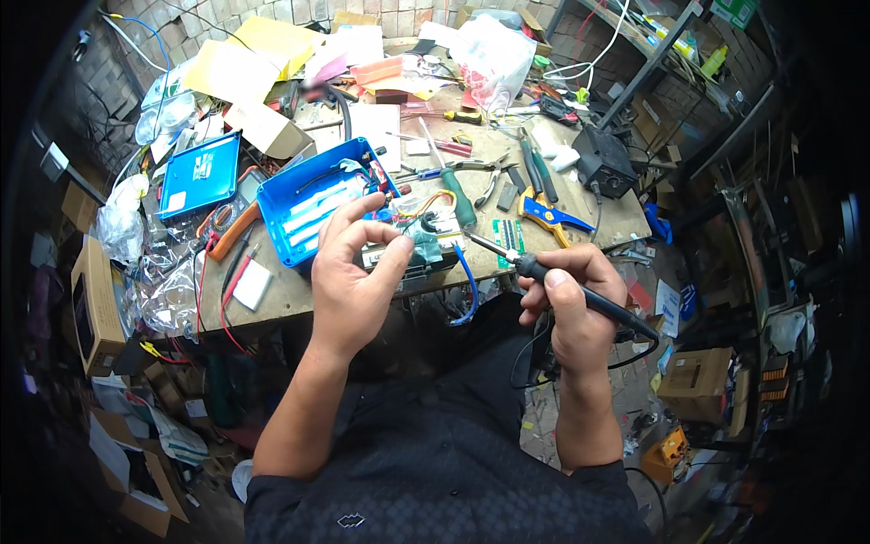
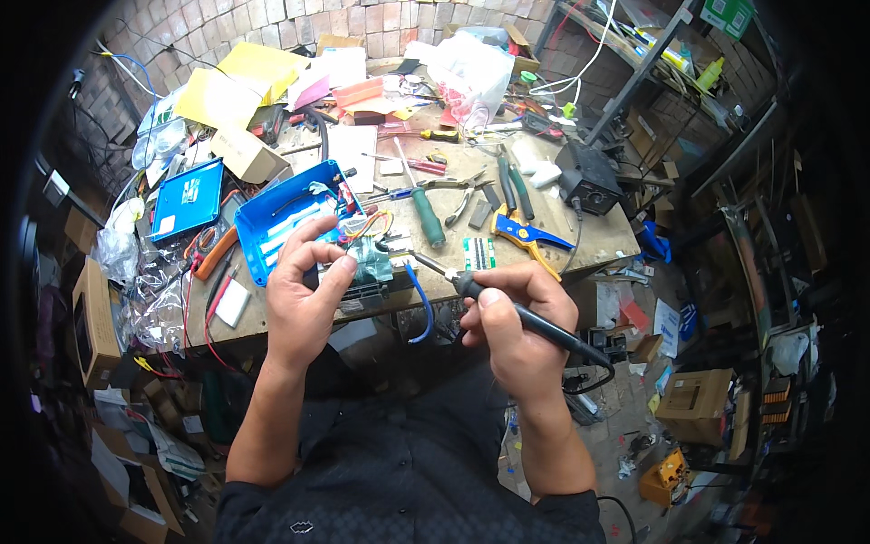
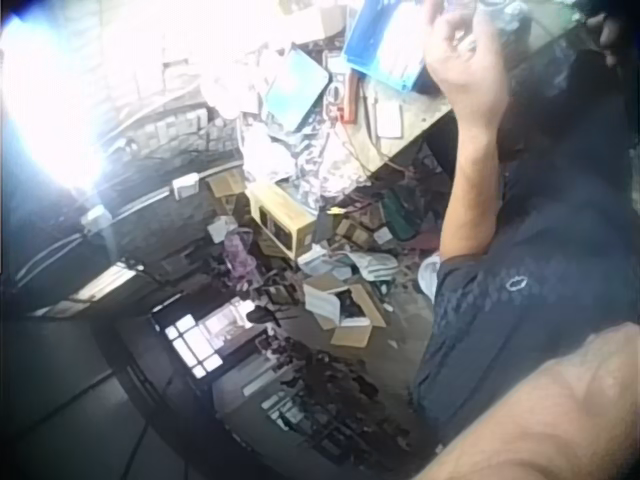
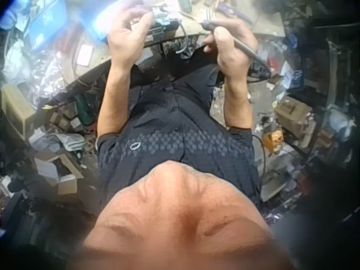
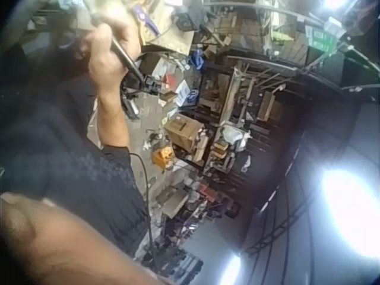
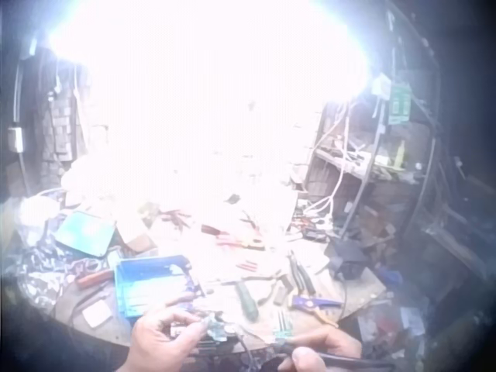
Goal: The person works at a cluttered workbench, using a soldering iron and pliers to strip and solder wires to a small electronic device. They repeatedly pick up and place down tools, twist wires, and apply solder to connections on the device.
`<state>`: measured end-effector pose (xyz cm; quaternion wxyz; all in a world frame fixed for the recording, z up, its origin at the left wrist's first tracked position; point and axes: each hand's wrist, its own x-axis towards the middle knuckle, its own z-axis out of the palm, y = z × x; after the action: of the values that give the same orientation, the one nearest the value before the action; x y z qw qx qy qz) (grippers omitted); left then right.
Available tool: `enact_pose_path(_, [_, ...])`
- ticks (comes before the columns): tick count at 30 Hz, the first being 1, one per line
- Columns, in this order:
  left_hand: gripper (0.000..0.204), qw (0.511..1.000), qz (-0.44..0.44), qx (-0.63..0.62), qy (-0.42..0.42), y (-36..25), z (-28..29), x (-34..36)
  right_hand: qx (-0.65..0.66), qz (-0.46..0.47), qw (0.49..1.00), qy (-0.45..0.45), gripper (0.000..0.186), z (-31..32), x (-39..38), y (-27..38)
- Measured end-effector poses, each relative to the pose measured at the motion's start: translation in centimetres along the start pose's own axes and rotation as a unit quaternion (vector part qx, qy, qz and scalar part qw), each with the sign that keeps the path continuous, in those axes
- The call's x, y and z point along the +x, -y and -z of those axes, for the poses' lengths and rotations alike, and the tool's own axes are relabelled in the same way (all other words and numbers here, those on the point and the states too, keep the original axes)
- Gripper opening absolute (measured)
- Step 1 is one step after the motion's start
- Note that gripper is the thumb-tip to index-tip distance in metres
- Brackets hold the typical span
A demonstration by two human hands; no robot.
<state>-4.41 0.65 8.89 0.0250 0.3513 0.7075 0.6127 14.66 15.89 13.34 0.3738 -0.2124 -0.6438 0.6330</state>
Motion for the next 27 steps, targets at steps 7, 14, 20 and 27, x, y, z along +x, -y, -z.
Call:
enact_pose_path(7, [0.010,0.993,0.001,0.107,0.047,-0.8,2.1,-2.6,0.042,0.015,0.999,-0.020,0.021,2.6,-0.8,-1.4])
enact_pose_path(14, [0.008,0.982,-0.044,0.183,0.032,0.0,2.3,-5.0,0.091,-0.008,0.995,-0.032,0.022,3.9,-1.3,-2.6])
enact_pose_path(20, [0.006,0.982,-0.014,0.185,0.031,0.9,2.0,-6.6,0.096,-0.014,0.995,-0.026,0.022,4.6,-1.6,-3.2])
enact_pose_path(27, [0.006,0.981,0.045,0.179,0.063,3.2,3.0,-8.4,0.104,-0.019,0.994,-0.013,0.023,4.9,-1.9,-3.7])
